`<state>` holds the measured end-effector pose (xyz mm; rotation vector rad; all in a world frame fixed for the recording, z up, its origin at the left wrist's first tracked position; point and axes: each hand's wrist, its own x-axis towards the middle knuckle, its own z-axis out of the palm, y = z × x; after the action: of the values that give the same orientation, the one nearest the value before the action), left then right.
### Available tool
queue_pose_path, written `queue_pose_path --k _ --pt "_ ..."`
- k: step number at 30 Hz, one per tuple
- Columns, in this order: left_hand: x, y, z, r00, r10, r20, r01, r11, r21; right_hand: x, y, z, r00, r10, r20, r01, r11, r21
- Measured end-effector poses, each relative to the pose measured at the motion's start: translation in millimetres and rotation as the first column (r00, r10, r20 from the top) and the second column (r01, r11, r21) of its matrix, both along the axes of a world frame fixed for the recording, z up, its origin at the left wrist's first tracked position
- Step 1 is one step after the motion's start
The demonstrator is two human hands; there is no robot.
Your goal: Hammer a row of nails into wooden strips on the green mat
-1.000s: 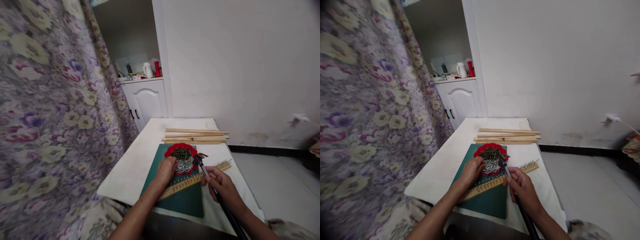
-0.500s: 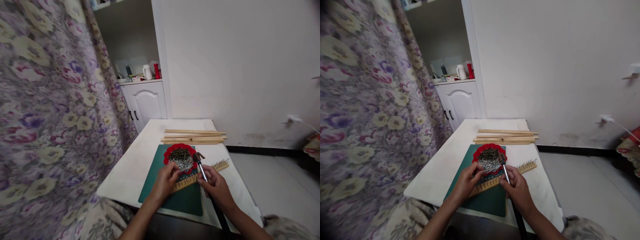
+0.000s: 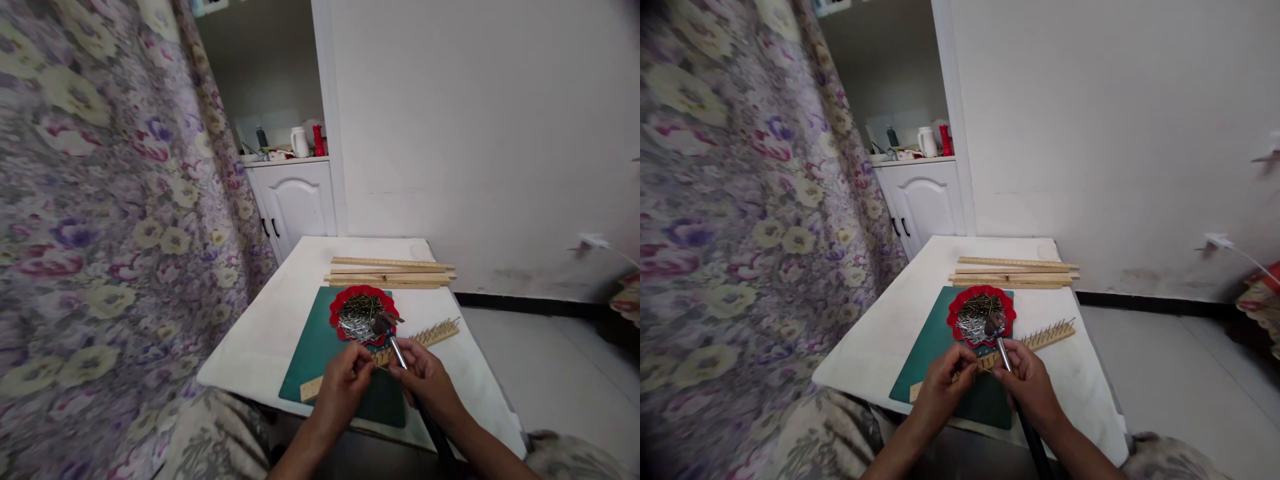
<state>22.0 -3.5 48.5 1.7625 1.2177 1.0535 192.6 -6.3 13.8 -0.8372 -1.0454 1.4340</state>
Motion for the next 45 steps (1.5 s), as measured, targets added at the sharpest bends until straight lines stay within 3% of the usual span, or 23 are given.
queue_pose_path --k 2,5,10,15,18,23,26,30,45 --pt "4 -2 -2.5 0.985 -0.004 0.170 0.020 0.995 -0.096 -1 -1 -1.1 1.000 0.003 -0.018 -0.003 1.000 -0.003" --pt "10 -4 -11.3 0.903 0.011 0.430 0.101 0.966 -0.237 -1 -2 -2.5 0.999 0.030 -0.037 -0.030 0.999 -0.010" --pt "19 -7 -25.4 0.852 0.064 0.519 0.096 0.956 -0.276 -3 0 -6.8 0.994 0.099 -0.037 -0.099 0.995 -0.024" --pt "9 -10 -21.8 0.880 0.077 0.468 0.034 0.974 -0.224 -5 -4 -6.5 0.997 0.082 -0.014 -0.082 0.996 -0.023" --pt "-15 -7 -19.1 0.897 0.180 0.405 -0.112 0.976 -0.186 -4 -8 -2.5 0.999 0.048 0.008 -0.048 0.999 -0.021" --pt "-53 1 -33.9 0.930 0.298 0.215 -0.298 0.954 -0.031 -2 -11 0.5 0.996 0.028 0.081 -0.028 1.000 0.001" --pt "-58 1 -48.5 0.956 0.289 0.055 -0.292 0.954 0.068 -4 -12 -1.7 0.991 0.029 0.134 -0.029 1.000 0.000" --pt "-55 1 -58.5 0.963 0.268 -0.029 -0.265 0.961 0.082 -7 -14 -5.4 0.982 0.030 0.186 -0.027 1.000 -0.016" --pt "-56 2 -62.7 0.969 0.246 -0.038 -0.242 0.967 0.082 -11 -18 -1.0 0.978 0.075 0.193 -0.060 0.995 -0.081"
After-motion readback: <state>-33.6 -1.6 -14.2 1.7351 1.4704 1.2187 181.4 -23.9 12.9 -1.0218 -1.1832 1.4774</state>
